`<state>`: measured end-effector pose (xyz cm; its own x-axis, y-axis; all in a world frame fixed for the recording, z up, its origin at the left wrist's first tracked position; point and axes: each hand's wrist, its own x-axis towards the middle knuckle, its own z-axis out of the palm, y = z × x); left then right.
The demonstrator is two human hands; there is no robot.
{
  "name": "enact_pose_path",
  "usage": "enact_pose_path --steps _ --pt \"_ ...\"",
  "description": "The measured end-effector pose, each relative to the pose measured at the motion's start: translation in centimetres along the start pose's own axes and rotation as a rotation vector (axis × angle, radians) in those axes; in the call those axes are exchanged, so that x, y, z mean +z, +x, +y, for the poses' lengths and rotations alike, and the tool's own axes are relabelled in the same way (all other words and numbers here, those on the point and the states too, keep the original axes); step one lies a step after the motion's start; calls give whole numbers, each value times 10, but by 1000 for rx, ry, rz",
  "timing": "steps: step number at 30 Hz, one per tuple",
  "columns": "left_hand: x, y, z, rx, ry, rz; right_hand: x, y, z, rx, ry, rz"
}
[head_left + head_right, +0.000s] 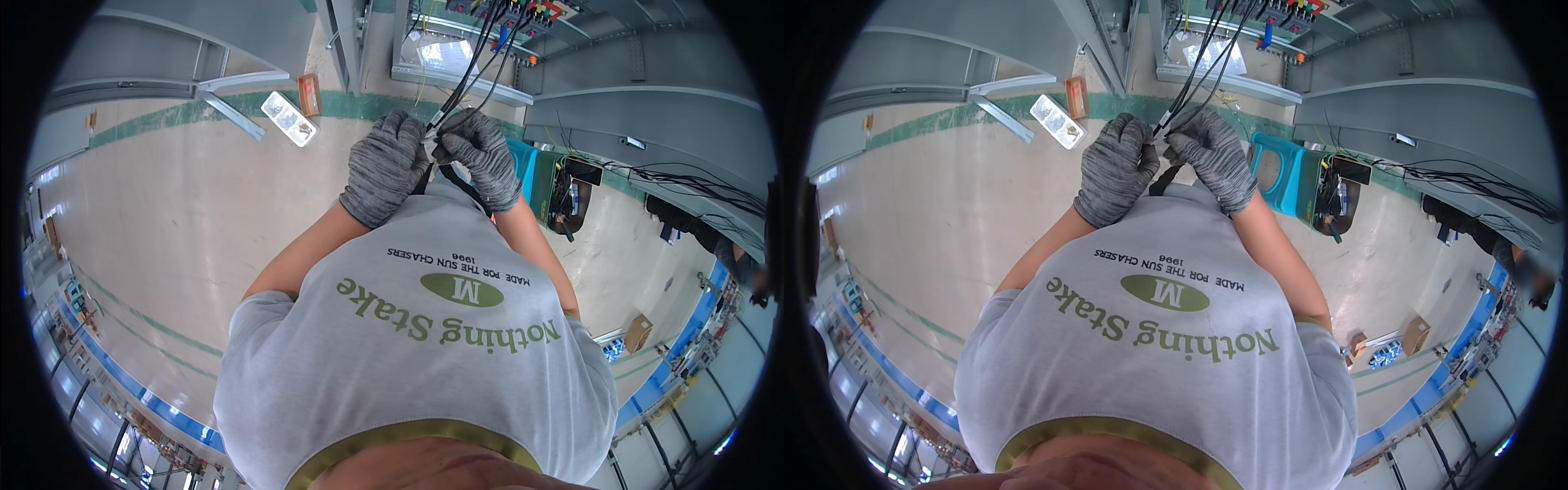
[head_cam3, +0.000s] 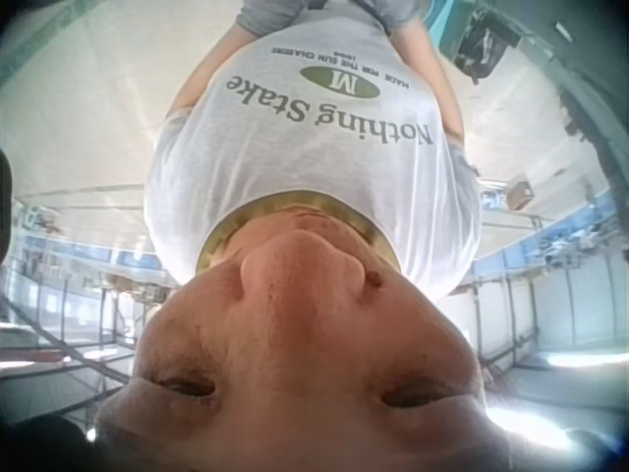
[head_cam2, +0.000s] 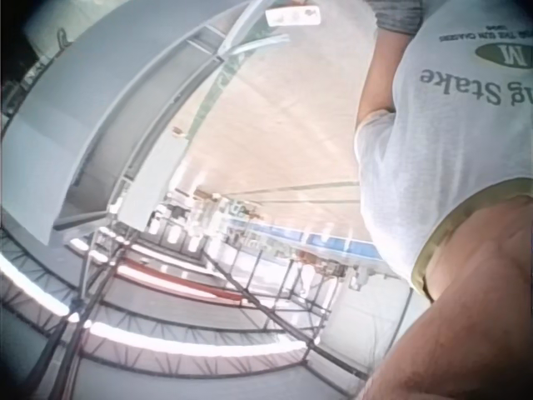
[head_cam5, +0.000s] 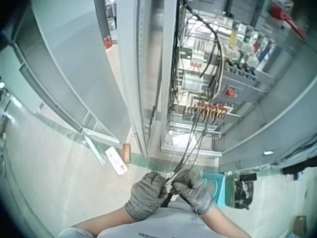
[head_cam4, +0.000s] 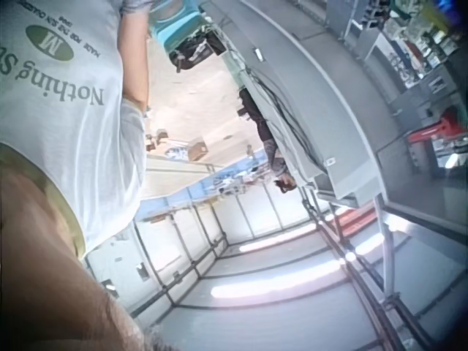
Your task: The person organizes and routes wires inside an open electrical cabinet. They gather, separate, and align multiple colored wires, then secure them with zip ties and clips. The person works with both hands, occasionally reaching for tools or fasteners from the cabinet interior.
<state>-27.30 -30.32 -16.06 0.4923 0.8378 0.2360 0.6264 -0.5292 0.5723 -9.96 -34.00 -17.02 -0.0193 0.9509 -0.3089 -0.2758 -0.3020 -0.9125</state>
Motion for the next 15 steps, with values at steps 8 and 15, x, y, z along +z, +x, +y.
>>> enact_pose_path --steps 8,15 --pt "9 3 -6 -207 -287 -146 17 5 -12 -164 -430 161" --pt "-6 52 -8 -324 -706 -279 12 38 -27 -404 -474 306"
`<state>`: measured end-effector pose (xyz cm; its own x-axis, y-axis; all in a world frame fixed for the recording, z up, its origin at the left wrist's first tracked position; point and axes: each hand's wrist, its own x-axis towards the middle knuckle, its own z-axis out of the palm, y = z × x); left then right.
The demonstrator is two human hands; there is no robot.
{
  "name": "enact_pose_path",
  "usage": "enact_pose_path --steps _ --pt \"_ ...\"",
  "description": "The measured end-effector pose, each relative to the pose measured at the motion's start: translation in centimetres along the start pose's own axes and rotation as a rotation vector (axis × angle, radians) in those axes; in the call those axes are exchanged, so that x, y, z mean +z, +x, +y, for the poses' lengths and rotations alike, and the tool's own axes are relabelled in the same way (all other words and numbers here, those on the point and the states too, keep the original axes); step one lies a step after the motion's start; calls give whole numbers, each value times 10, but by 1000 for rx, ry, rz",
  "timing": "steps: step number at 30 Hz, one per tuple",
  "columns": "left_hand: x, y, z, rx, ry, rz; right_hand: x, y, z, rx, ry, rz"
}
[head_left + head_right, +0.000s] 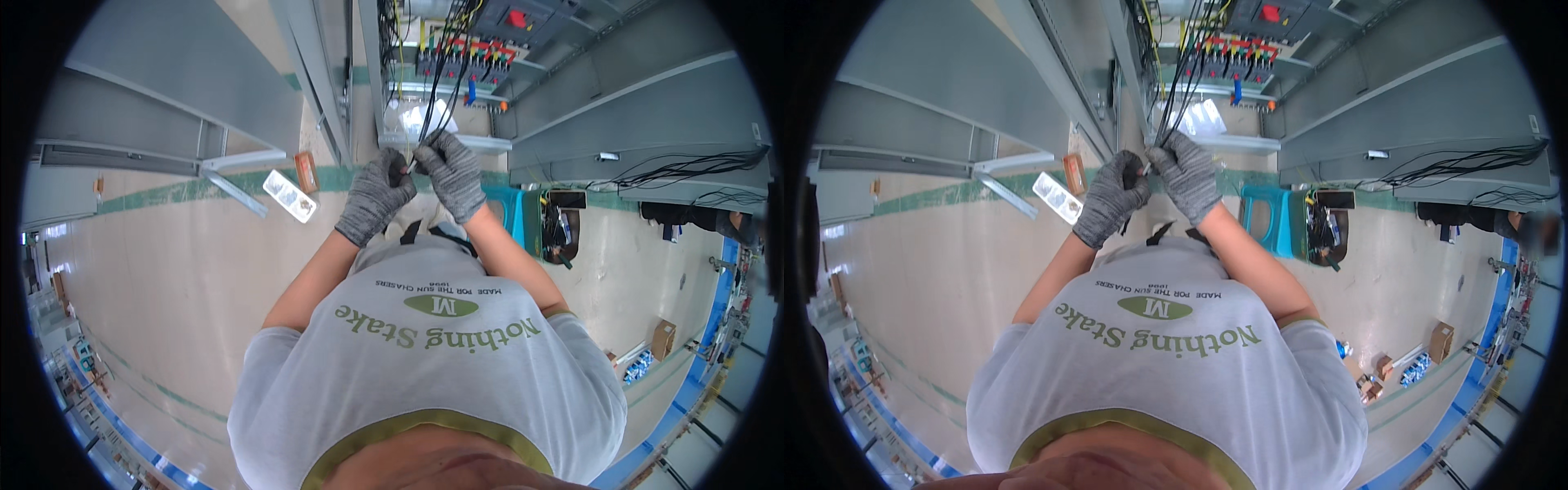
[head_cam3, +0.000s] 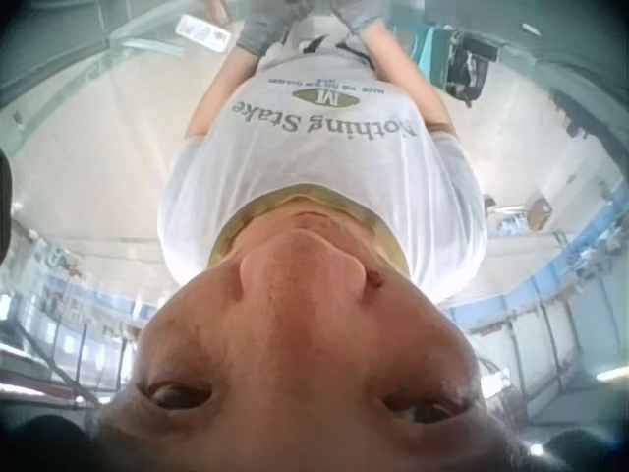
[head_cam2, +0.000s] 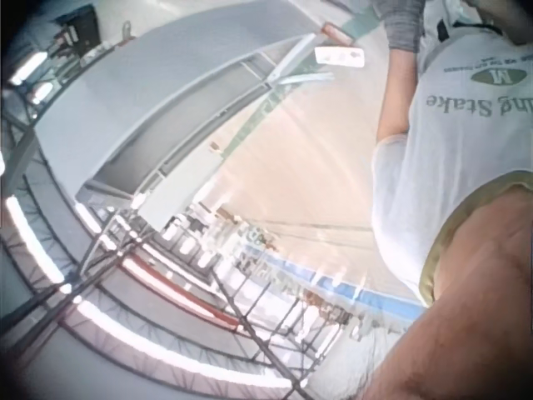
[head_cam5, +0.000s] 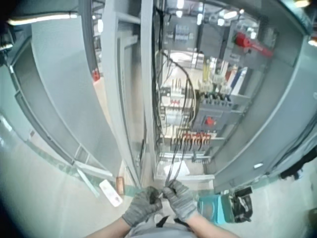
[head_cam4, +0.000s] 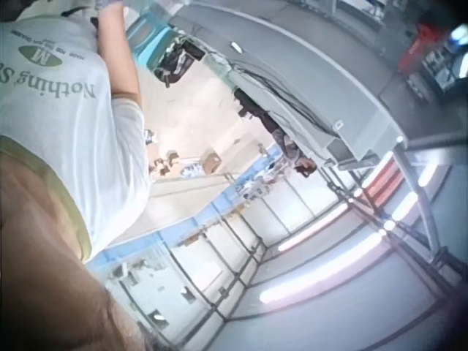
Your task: The person organizes and routes wires inside an open electrical cabinet. They gather, separate, and align multiple colored wires, then secure them with zip ties and clips. The person works with both hands, occasionally reaching for tools or fasteners from the cabinet interior.
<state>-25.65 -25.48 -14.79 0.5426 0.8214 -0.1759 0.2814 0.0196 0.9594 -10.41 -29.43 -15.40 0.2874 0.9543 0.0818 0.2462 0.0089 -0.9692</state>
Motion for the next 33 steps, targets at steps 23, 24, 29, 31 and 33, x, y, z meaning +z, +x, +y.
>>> enact_pose_path --steps 23,24,29,31,33 --pt "-17 -6 -77 55 -84 -26 -208 54 -133 -251 511 165" --pt "-21 -2 -75 17 -62 -30 -213 43 -142 -336 510 155" --pt "-17 28 -105 -25 -130 -225 -198 0 -162 -427 904 -243" --pt "-1 36 -97 -88 -355 -267 -189 -13 -165 -402 923 -302" --pt "17 47 -97 -22 -278 -370 -185 -25 -163 -486 812 -242"
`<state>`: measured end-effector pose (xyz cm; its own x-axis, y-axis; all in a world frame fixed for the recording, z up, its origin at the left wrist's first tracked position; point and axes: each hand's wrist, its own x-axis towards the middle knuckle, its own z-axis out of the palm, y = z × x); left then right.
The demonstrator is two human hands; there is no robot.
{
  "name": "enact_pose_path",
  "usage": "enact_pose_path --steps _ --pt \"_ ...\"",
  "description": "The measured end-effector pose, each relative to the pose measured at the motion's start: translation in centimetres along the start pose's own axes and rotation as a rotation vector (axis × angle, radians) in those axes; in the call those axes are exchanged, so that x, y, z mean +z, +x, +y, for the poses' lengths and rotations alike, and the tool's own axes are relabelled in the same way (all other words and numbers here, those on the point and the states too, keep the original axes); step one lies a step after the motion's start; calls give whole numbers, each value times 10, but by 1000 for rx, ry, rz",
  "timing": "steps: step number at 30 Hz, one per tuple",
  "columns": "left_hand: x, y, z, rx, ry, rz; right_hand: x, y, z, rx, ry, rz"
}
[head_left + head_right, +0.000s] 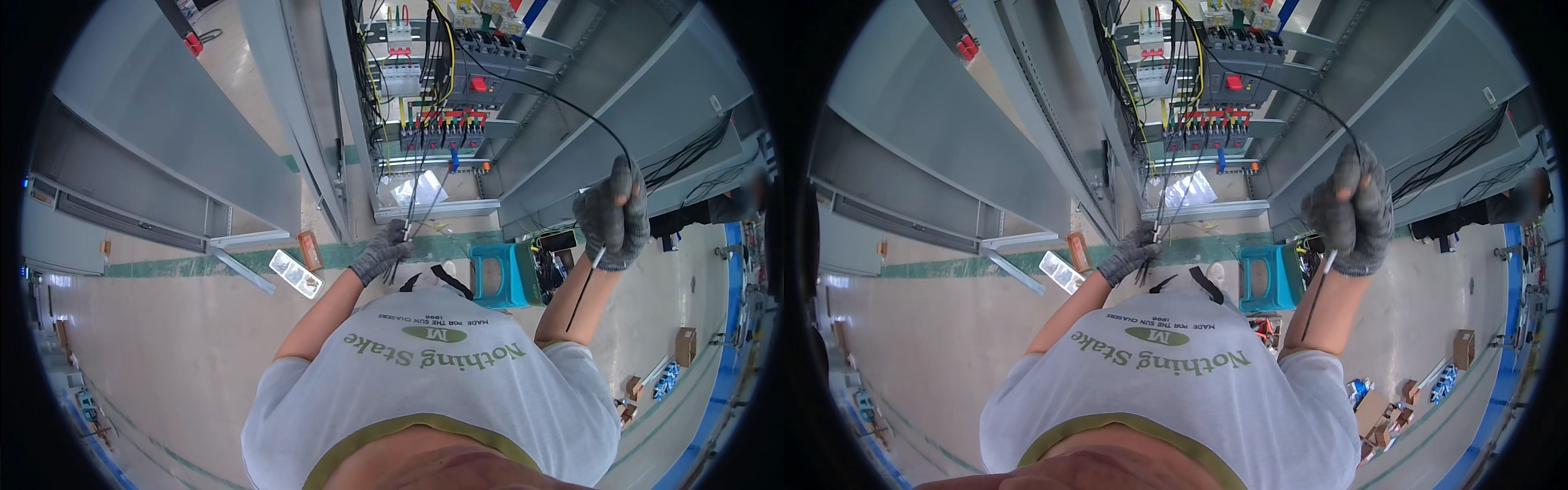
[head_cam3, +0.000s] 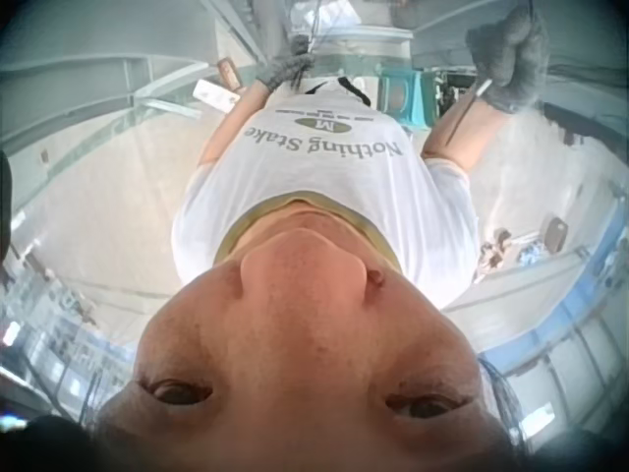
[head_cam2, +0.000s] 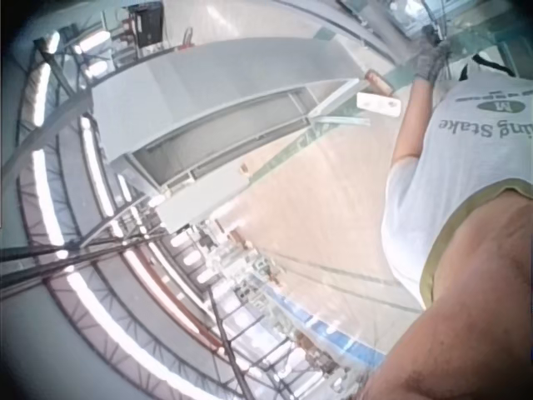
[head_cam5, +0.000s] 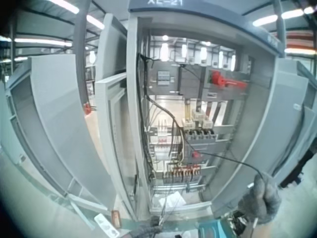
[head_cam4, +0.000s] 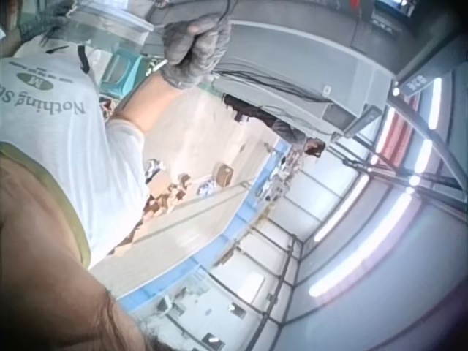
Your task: The person organizes and routes wires inside an open electrical cabinet. They gather, separate, and align multiple colored wires, then secure them with zip ties and clips. The person works with both hands, occasionally reaching for tools or fasteners from the cabinet interior.
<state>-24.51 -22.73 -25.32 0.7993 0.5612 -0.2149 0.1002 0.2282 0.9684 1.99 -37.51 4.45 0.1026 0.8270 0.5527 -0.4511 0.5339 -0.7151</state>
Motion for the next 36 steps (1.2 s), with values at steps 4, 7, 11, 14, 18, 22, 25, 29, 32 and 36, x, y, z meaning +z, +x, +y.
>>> enact_pose_path --steps 4,7,11,14,18,22,25,29,32,36 --pt "10 28 16 -158 -90 -200 20 -37 -6 -88 -164 290" --pt "15 60 24 -7 -212 -214 17 -40 10 -9 -129 169" --pt "18 111 84 88 -415 -106 26 -36 28 466 -169 107" --pt "18 106 112 92 -440 -160 29 -34 49 582 -255 205" --pt "36 65 114 45 -419 -29 22 -27 90 631 -383 277" --pt "39 47 86 79 -441 132 0 -27 137 621 -446 279" --pt "44 26 105 21 -546 217 -6 -22 152 750 -446 254" --pt "31 11 110 60 -307 249 -14 -21 188 933 -673 136" --pt "33 3 110 213 -134 366 -14 -27 212 890 -907 -31" --pt "18 -11 134 77 -86 322 -9 -15 199 967 -594 -91"
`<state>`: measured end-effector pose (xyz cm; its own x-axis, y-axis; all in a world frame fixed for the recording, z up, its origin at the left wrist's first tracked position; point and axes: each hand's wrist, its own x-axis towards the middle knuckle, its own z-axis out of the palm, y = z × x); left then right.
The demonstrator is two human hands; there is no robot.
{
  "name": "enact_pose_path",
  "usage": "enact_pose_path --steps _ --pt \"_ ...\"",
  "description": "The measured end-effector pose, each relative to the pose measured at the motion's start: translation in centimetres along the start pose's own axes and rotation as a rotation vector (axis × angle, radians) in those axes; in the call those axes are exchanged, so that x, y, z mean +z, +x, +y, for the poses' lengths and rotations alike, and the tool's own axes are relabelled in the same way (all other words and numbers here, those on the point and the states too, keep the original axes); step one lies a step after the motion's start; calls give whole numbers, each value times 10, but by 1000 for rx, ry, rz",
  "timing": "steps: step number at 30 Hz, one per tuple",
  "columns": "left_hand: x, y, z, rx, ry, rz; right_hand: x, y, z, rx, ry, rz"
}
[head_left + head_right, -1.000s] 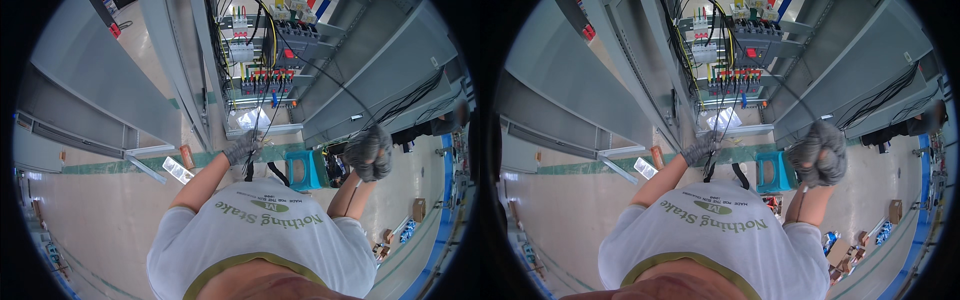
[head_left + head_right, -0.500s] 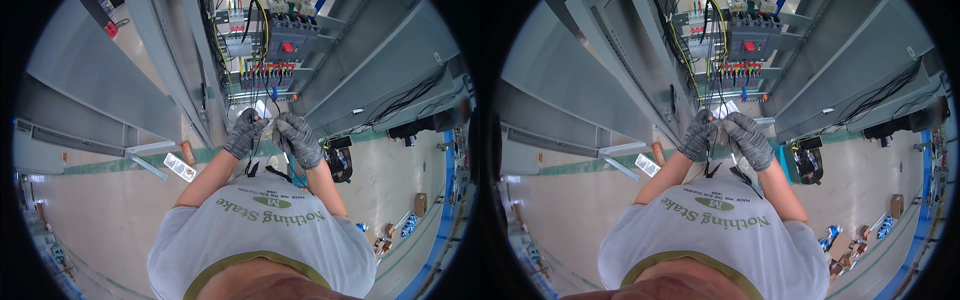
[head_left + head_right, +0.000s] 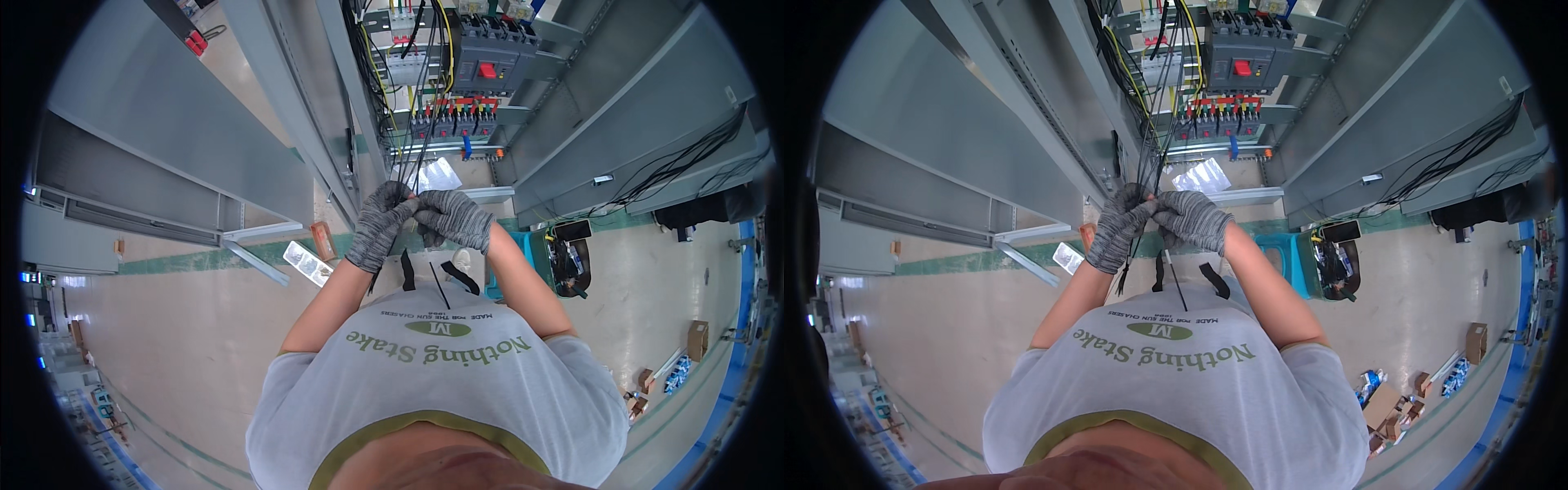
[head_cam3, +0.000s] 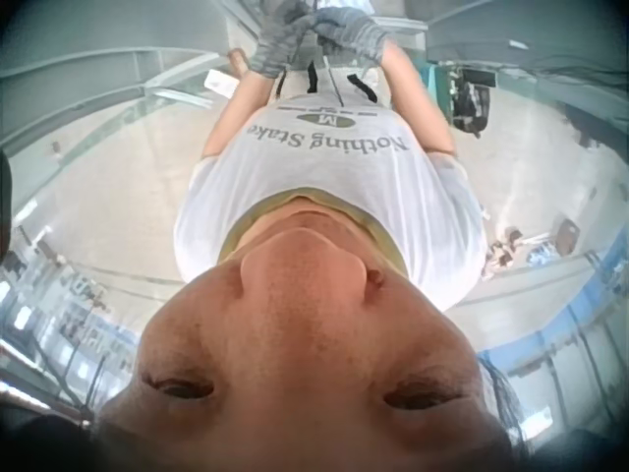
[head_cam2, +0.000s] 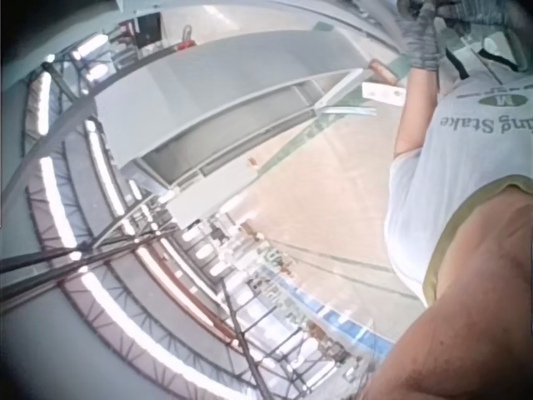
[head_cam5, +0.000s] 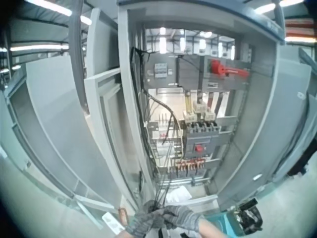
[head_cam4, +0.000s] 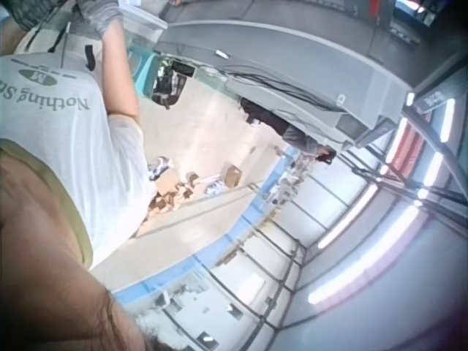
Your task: The person organizes and routes wires inside an open electrical cabinet. They gather, separate, and align multiple colored wires, then secure them with zip ties and clips. The person works with both hands, occasionally reaching for tools or fasteners from the cabinet interior.
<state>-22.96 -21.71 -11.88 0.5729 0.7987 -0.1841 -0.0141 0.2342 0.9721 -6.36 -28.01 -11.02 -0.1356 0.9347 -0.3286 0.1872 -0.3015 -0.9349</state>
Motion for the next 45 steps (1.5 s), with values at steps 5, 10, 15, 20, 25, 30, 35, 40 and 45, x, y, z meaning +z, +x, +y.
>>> enact_pose_path --steps 5,10,15,20,25,30,35,40,45 --pt "-20 15 -28 280 63 99 17 19 -2 -168 -187 25" --pt "-42 14 -2 -106 -157 8 5 38 10 -45 262 275" --pt "-60 36 -14 -304 -402 -283 -9 76 30 -189 736 126" --pt "-58 50 -21 -285 -289 -236 -17 88 51 -146 706 286" --pt "-52 48 -32 -291 55 -141 -34 65 51 -161 851 523" --pt "-45 39 -15 -313 126 -253 -68 60 47 -377 549 746" --pt "-46 26 7 -261 362 -250 -105 57 73 -328 -346 1044" --pt "-54 6 32 -106 405 -326 -144 52 96 3 -533 930" --pt "-44 -12 47 -138 194 -350 -173 97 19 -450 -333 1024"
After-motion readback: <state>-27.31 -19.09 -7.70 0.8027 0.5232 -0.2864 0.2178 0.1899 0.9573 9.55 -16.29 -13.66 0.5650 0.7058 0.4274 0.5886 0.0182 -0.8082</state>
